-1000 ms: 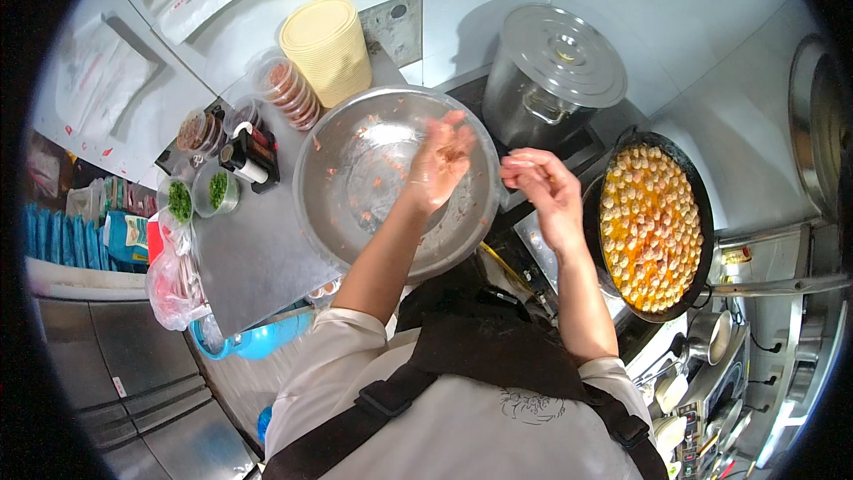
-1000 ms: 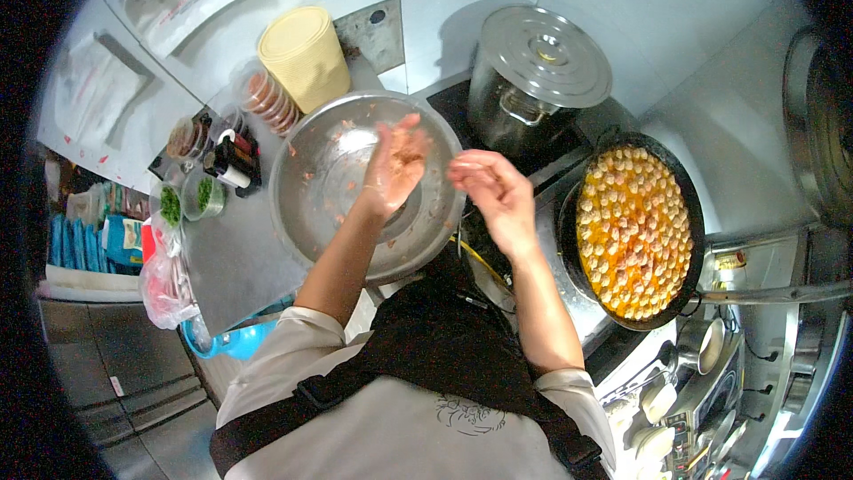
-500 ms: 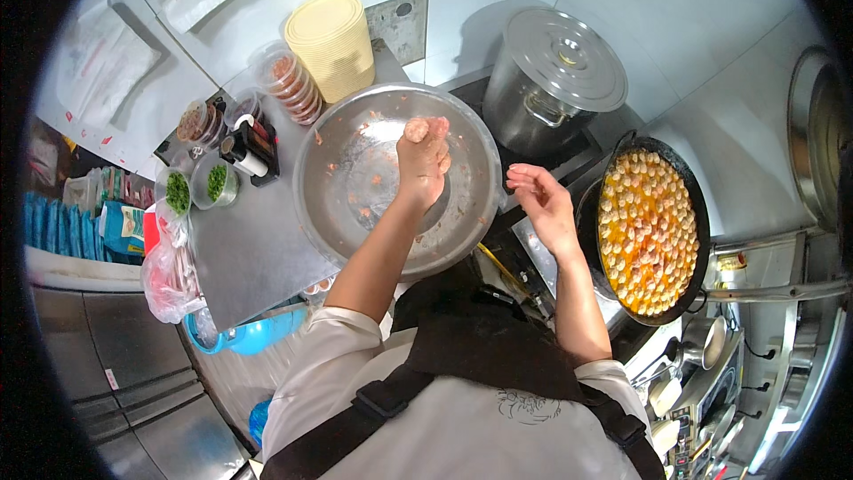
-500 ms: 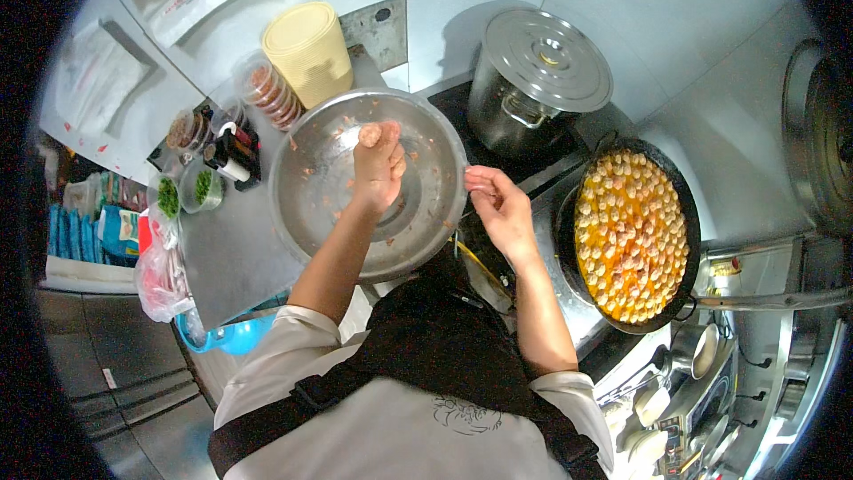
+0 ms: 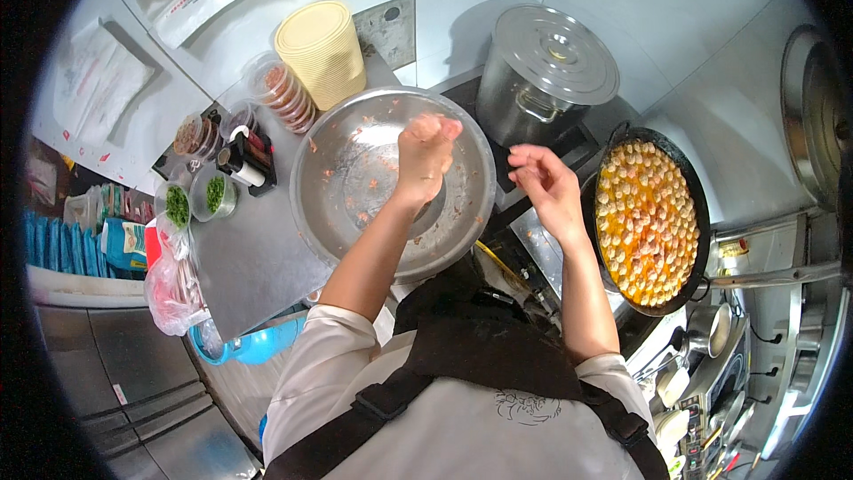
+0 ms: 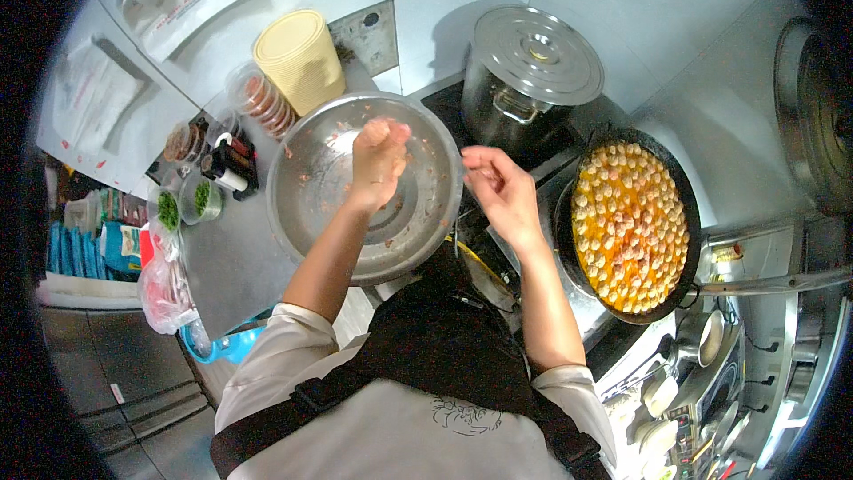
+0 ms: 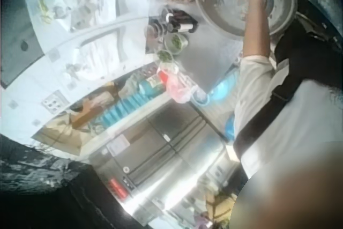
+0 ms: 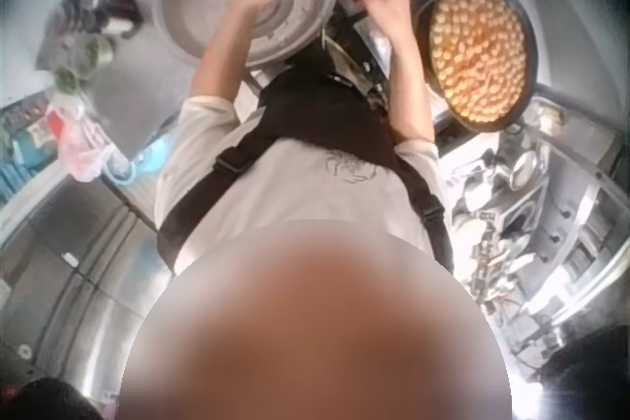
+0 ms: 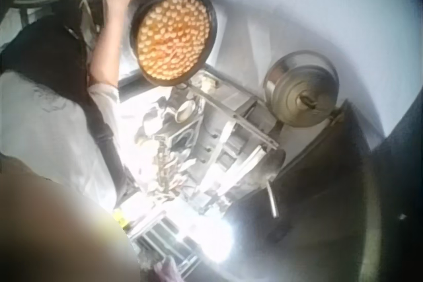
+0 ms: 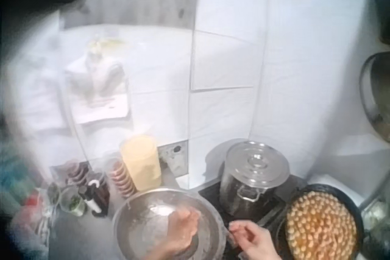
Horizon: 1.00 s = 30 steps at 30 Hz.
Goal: The person forms small meatballs from a ground meat mixture in a metal bowl and places them into a large pan filled with sauce. The person repeats this process continuously, filling the pan with meatballs.
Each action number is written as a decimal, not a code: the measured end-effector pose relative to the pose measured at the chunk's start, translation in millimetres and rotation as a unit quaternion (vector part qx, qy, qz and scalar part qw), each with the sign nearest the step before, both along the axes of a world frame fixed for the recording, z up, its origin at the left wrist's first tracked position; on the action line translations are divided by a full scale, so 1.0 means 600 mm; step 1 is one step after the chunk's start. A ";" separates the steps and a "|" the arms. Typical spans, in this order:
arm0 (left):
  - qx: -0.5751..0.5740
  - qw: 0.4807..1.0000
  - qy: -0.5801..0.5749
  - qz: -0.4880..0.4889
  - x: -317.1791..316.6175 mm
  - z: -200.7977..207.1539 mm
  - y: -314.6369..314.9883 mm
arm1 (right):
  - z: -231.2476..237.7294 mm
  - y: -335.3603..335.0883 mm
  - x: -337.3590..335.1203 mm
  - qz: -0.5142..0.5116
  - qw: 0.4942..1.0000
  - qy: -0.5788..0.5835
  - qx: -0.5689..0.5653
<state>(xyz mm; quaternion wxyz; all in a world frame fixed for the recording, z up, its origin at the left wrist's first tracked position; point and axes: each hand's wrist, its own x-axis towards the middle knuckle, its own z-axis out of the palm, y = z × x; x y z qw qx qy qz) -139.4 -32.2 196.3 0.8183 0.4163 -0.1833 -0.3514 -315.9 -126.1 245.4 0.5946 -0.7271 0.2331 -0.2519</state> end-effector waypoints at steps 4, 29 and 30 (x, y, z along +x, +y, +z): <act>0.081 0.967 -0.243 -0.012 -0.023 -0.007 -0.014 | 0.042 0.018 0.035 0.019 0.986 0.015 -0.164; 0.148 0.925 -0.141 -0.322 -0.105 -0.040 -0.010 | -0.083 -0.046 -0.160 -0.037 0.922 -0.137 0.361; 0.123 0.932 -0.134 -0.315 -0.120 -0.042 -0.020 | -0.074 -0.042 -0.158 0.006 0.924 -0.152 0.350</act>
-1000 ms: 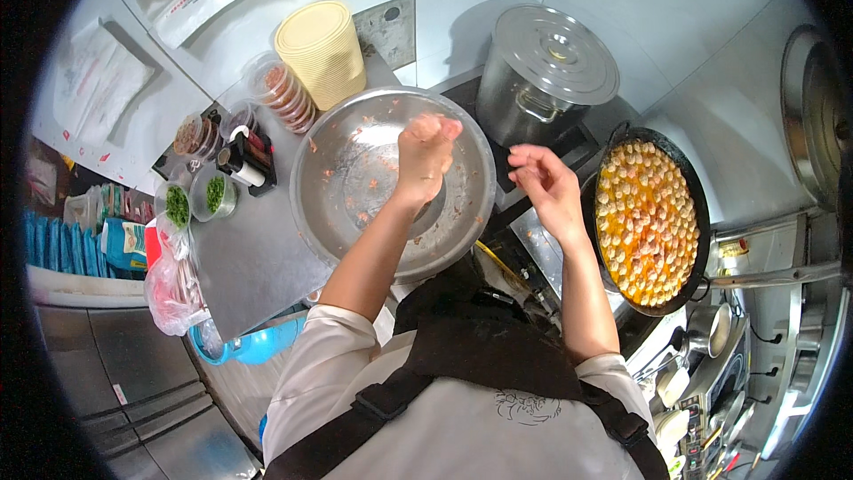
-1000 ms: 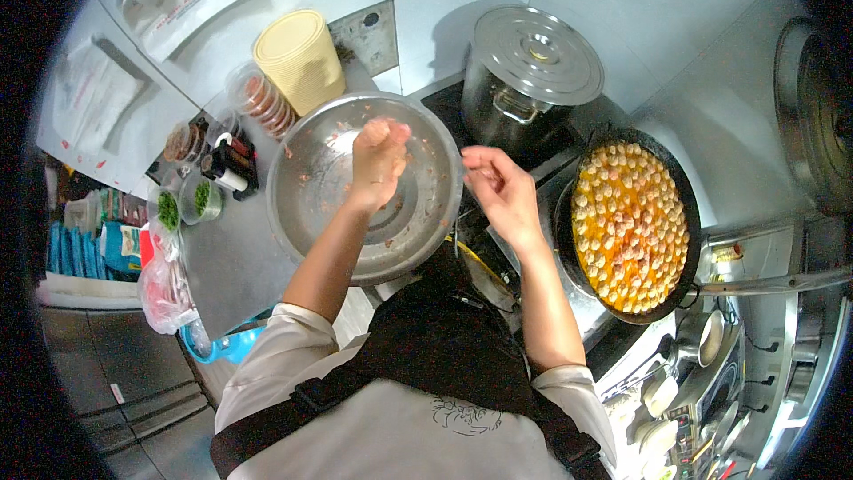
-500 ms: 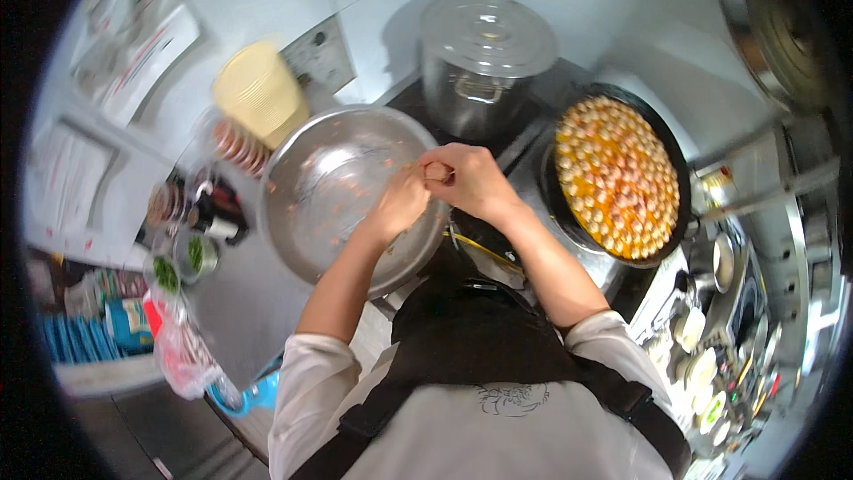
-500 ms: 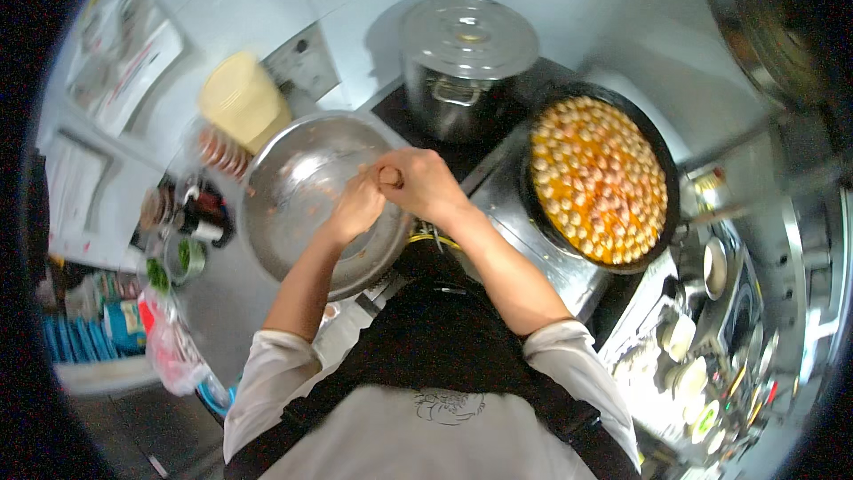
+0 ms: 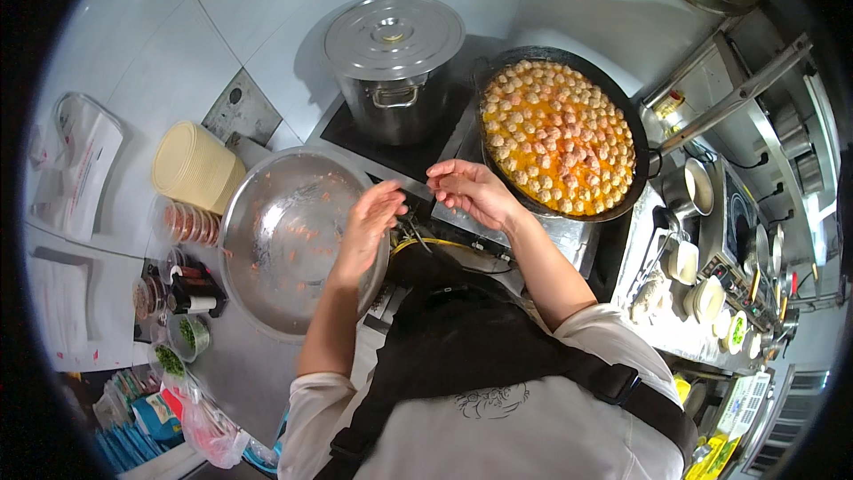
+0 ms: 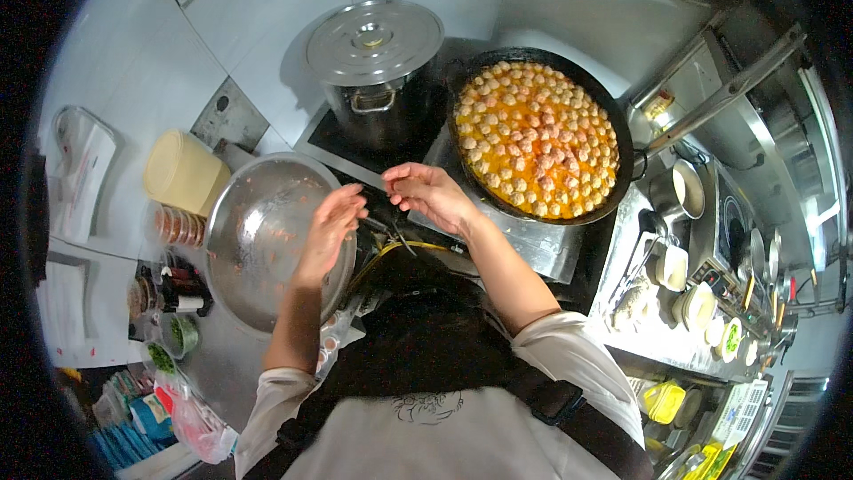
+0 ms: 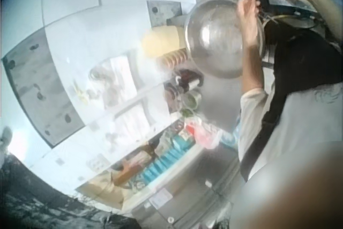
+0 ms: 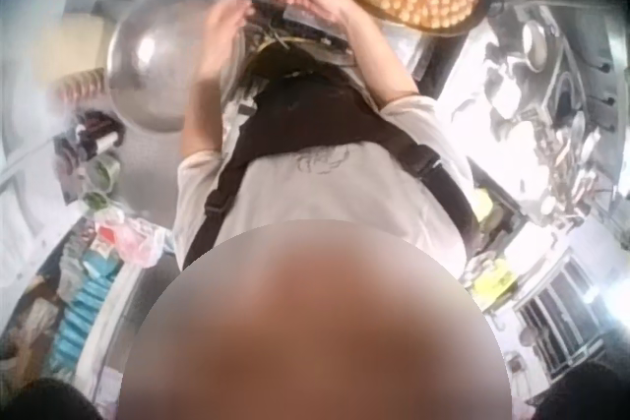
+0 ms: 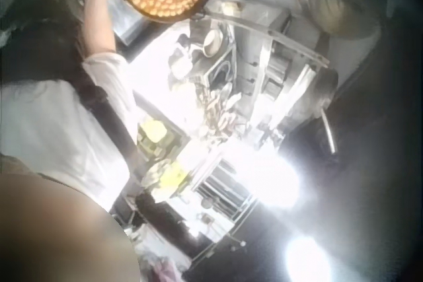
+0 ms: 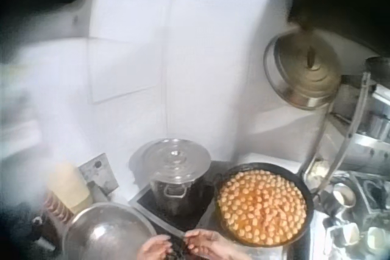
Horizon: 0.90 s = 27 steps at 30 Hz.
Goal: The person forms small meatballs from a ground meat mixture in a metal bowl and places them into a large pan filled with sauce. The person repeats this process continuously, filling the pan with meatballs.
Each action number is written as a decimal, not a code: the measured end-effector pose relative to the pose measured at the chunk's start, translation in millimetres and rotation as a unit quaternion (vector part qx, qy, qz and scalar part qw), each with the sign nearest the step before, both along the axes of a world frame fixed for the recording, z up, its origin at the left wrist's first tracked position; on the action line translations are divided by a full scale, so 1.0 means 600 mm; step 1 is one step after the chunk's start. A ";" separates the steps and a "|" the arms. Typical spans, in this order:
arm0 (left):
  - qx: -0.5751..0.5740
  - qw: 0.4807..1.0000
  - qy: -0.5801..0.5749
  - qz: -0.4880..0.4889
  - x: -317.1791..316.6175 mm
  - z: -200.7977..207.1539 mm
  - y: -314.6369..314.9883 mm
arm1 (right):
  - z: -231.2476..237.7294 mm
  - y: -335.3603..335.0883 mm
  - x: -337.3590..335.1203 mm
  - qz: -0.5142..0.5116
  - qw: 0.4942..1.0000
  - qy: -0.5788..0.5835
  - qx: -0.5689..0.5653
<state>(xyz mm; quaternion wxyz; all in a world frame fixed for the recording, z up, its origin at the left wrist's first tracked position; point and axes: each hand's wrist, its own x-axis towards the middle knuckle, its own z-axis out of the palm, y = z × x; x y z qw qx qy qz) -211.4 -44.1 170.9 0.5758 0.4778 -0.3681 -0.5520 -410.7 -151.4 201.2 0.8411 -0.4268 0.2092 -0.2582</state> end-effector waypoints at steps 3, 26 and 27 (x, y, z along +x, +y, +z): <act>-0.025 0.999 0.025 -0.010 -0.025 0.002 -0.018 | 0.019 -0.004 -0.001 -0.001 1.000 -0.007 0.019; 0.058 0.988 0.067 0.124 0.018 -0.009 0.021 | -0.155 0.056 -0.682 -0.374 0.409 0.775 -0.304; 0.054 0.990 0.061 0.116 0.021 -0.012 0.018 | -0.210 0.094 -0.702 -0.350 0.329 0.849 -0.222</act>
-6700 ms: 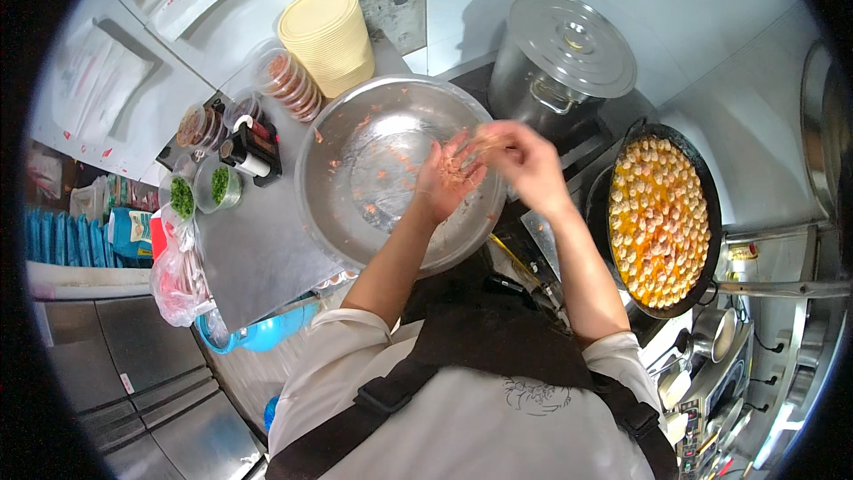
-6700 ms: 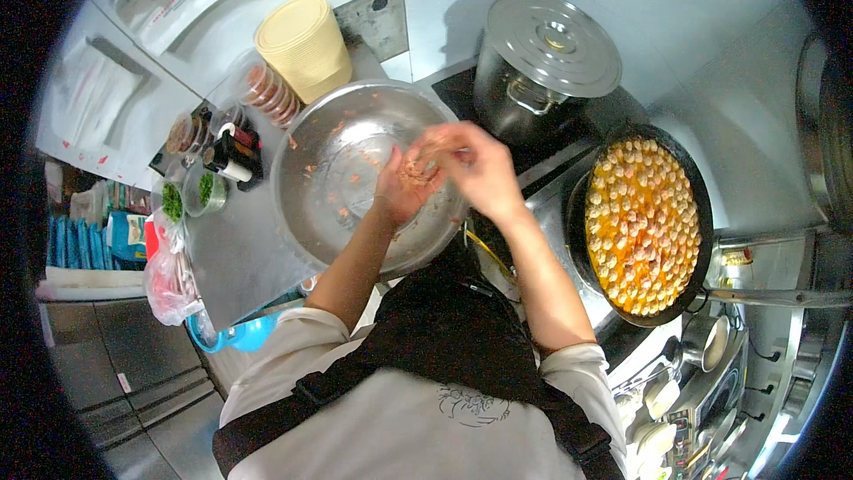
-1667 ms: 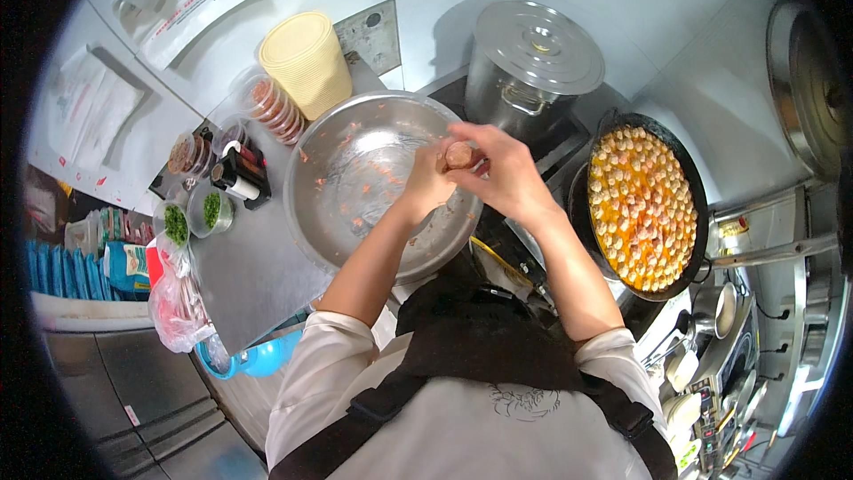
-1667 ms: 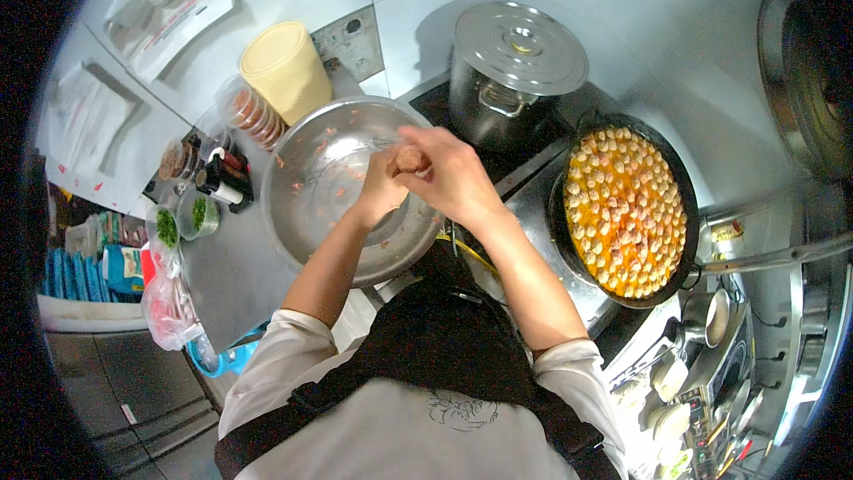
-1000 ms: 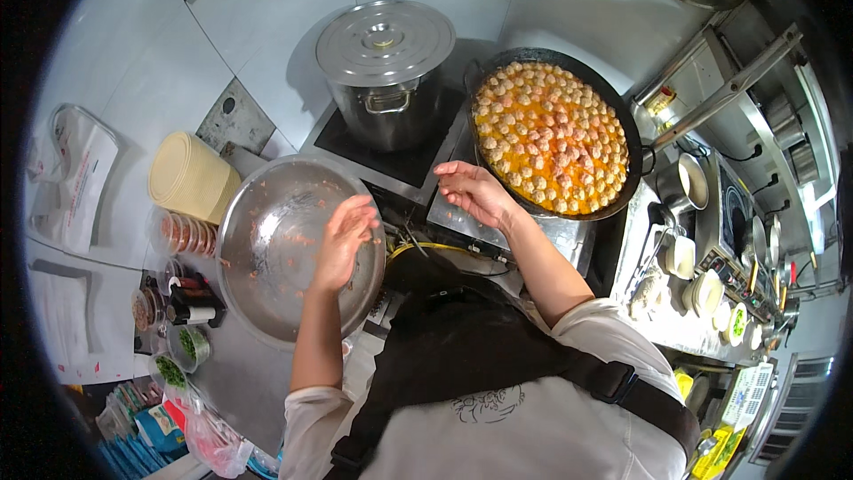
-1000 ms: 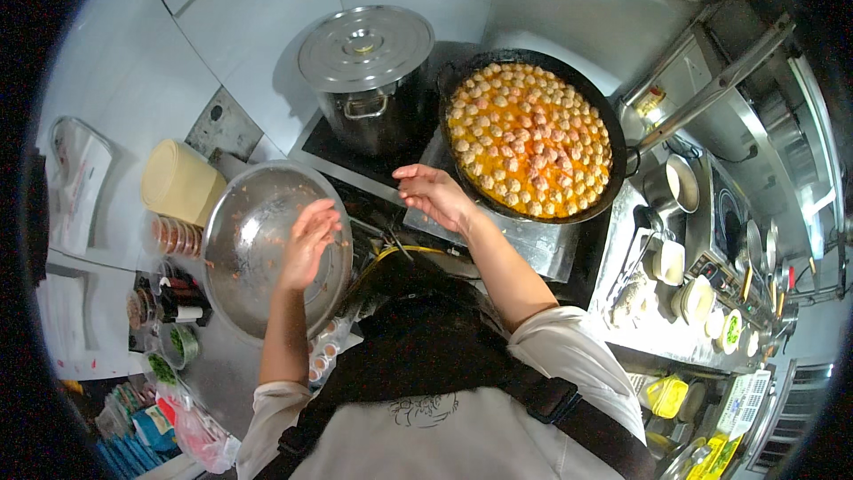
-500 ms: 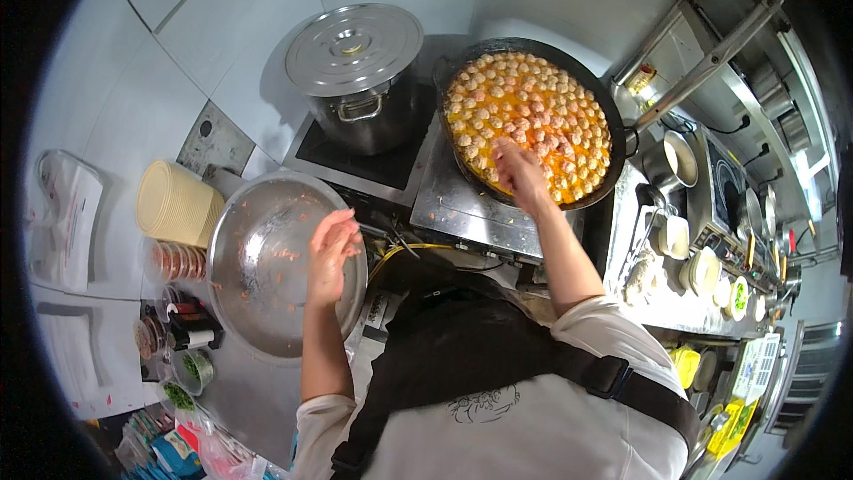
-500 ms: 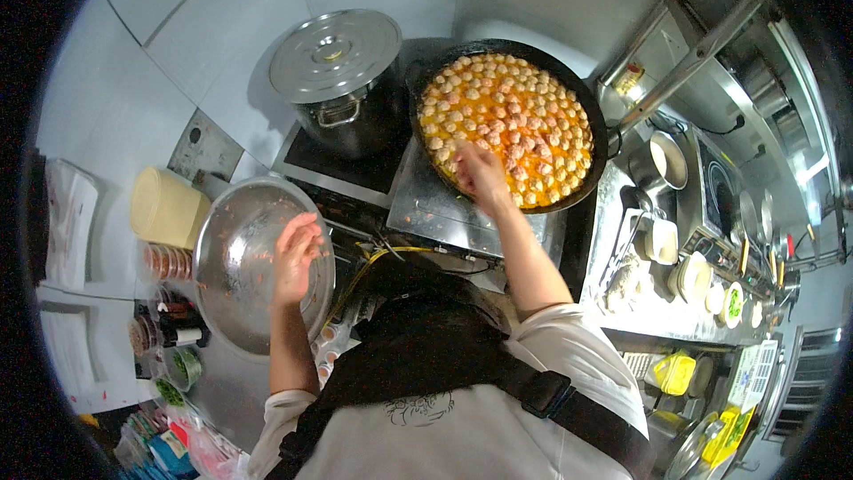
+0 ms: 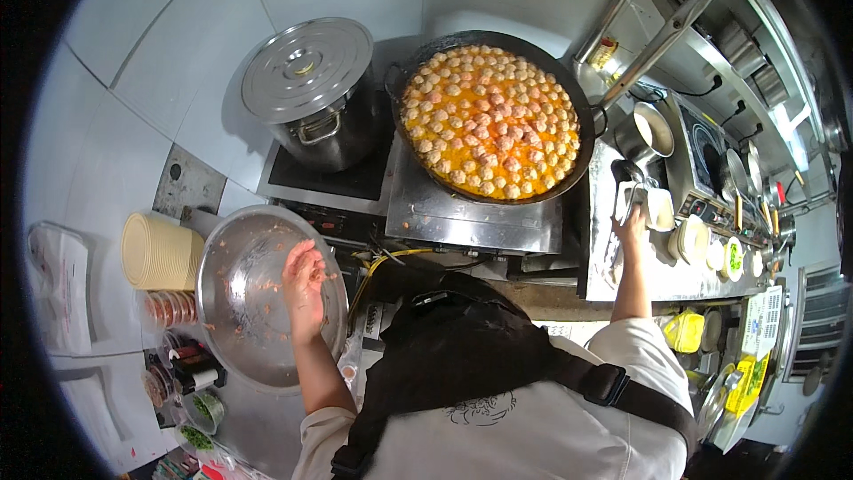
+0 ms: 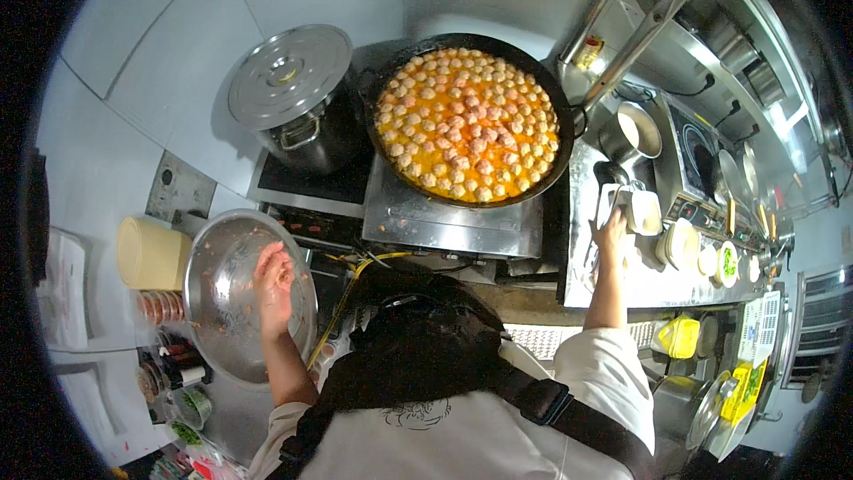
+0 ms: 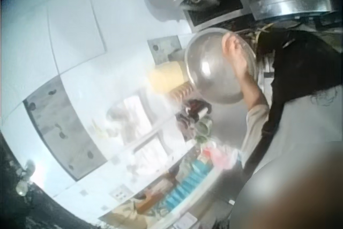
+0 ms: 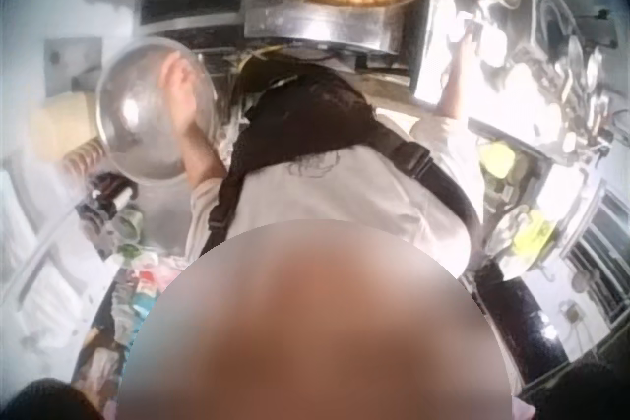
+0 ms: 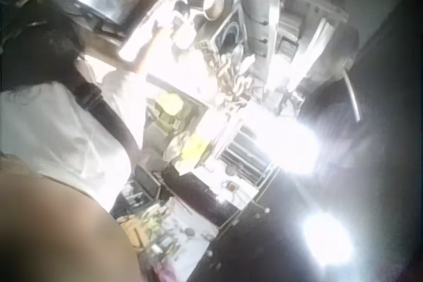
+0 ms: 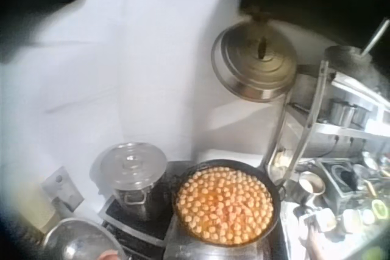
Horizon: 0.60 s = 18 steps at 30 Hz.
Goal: The person forms small meatballs from a ground meat mixture in a metal bowl and places them into a large pan filled with sauce. The person repeats this process continuously, filling the pan with meatballs.
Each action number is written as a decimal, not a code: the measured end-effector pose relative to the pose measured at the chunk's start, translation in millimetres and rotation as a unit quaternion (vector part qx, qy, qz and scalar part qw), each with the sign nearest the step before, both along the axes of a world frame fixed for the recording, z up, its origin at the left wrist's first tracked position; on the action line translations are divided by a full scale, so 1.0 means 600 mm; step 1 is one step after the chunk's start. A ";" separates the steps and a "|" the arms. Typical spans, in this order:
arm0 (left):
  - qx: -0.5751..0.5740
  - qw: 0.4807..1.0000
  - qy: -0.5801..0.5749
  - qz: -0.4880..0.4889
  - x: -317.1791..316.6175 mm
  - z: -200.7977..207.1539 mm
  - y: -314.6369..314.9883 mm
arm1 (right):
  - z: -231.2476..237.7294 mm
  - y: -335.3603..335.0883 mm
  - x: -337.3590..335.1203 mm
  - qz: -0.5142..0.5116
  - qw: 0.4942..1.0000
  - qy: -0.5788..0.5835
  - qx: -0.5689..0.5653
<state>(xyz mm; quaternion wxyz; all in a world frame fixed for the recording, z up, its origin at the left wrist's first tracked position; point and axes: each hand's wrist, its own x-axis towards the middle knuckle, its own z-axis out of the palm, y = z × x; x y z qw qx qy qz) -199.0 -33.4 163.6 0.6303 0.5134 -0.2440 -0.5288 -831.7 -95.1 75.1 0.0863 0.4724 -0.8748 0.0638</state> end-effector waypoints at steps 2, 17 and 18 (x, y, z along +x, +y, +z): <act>0.040 0.999 0.010 0.011 0.002 -0.004 -0.011 | -0.061 0.046 -0.046 -0.067 0.982 -0.095 0.150; 0.029 0.998 0.019 -0.049 -0.006 -0.006 -0.063 | 0.171 0.122 0.023 0.097 0.933 -0.303 -0.166; 0.023 0.998 0.024 -0.059 -0.002 -0.009 -0.061 | 0.220 0.129 0.036 0.135 0.928 -0.325 -0.121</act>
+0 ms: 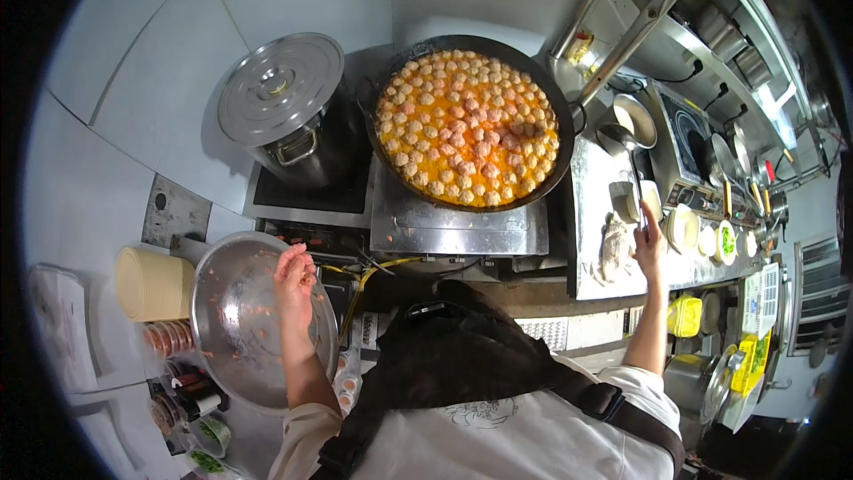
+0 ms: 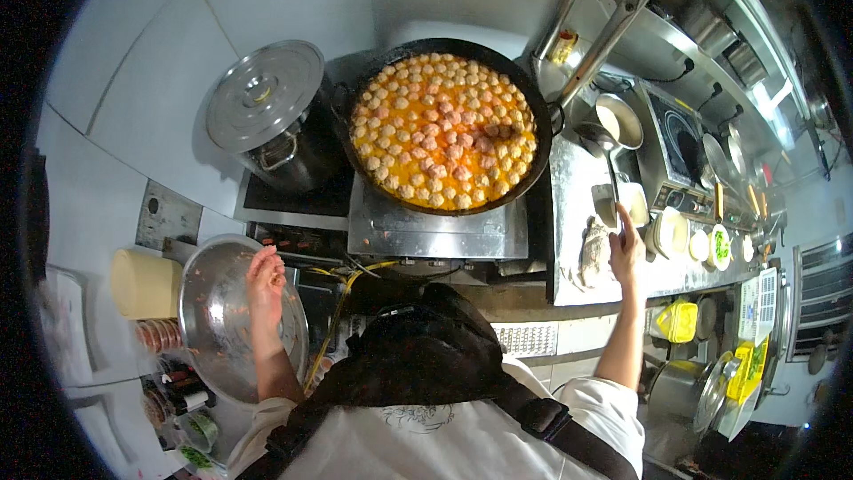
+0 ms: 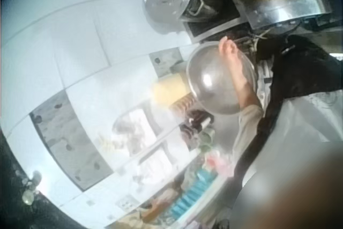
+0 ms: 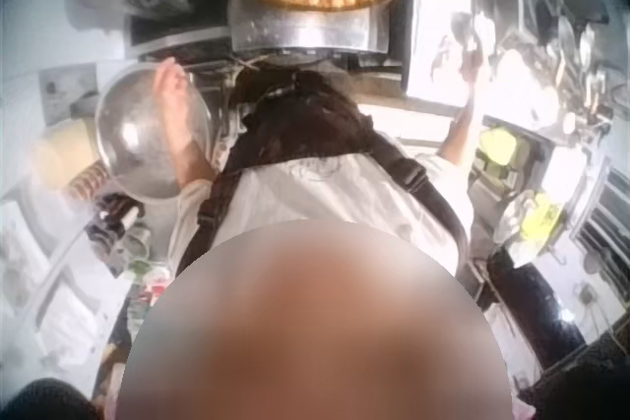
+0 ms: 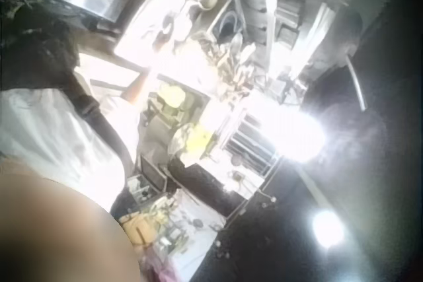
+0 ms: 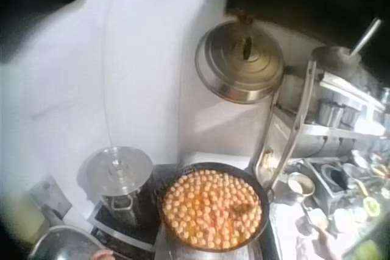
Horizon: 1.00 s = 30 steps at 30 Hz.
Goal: The person forms small meatballs from a ground meat mixture in a metal bowl and places them into a large pan filled with sauce. The person repeats this process continuously, filling the pan with meatballs.
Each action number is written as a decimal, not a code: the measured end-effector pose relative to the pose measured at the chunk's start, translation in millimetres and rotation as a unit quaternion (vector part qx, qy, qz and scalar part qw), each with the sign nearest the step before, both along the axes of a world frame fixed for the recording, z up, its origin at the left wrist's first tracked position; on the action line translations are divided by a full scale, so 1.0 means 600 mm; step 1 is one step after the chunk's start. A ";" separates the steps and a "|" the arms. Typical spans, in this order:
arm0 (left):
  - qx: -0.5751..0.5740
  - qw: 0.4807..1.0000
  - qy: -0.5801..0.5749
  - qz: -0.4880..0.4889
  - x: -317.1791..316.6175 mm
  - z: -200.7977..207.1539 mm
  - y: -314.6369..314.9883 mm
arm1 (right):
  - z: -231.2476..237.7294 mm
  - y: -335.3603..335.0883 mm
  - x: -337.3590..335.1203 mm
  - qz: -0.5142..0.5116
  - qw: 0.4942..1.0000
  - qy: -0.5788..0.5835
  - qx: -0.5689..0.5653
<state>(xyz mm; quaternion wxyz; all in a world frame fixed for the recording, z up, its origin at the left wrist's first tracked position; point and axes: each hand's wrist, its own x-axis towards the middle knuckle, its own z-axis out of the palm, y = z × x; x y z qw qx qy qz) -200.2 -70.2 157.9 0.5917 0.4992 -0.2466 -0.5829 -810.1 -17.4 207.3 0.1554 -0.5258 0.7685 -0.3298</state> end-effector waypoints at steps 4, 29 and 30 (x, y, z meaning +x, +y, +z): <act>0.004 1.000 0.001 0.000 0.011 -0.008 -0.001 | 0.146 -0.019 0.086 0.125 0.976 0.147 0.102; 0.076 0.979 -0.013 0.189 0.096 -0.023 0.089 | -0.114 -0.407 0.440 0.262 0.950 0.089 0.148; 0.074 0.980 -0.010 0.186 0.095 -0.021 0.089 | -0.130 -0.430 0.447 0.244 0.953 0.098 0.151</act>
